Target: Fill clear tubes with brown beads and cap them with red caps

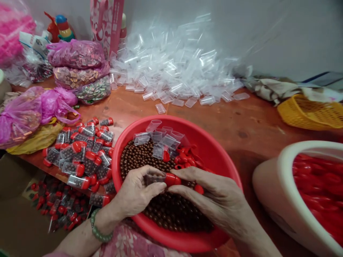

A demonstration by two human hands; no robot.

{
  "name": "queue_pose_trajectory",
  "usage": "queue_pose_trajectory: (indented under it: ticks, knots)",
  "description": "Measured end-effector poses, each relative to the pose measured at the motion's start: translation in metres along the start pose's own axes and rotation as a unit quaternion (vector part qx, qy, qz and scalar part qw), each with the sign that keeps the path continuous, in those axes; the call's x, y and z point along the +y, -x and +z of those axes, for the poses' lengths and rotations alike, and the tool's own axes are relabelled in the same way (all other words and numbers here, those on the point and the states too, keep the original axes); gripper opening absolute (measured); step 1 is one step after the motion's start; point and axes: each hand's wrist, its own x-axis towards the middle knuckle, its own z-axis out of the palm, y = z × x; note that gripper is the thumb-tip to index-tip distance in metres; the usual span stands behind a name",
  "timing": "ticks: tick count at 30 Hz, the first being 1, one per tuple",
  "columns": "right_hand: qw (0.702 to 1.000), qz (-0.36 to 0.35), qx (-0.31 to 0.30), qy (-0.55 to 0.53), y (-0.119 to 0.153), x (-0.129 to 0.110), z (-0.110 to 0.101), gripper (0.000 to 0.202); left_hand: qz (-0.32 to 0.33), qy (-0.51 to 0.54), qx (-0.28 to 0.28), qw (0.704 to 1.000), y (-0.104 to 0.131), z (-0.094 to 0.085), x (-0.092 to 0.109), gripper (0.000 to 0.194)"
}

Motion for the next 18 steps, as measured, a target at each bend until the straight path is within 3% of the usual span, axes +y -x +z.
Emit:
queue_pose_trajectory:
  ticks: [5,11,18]
  knots:
    - [1.000,0.002,0.020,-0.022,-0.003,0.007,0.007,0.012,-0.004,-0.004,0.004,1.000,-0.002,-0.001,0.000,0.019]
    - [0.991,0.071,0.101,-0.058,-0.004,0.010,0.007,0.026,0.000,-0.035,-0.014,0.999,-0.002,-0.001,-0.001,0.018]
    - [0.997,-0.008,0.072,0.022,-0.011,-0.002,0.018,0.022,0.021,0.026,-0.023,0.999,-0.003,-0.002,-0.002,0.021]
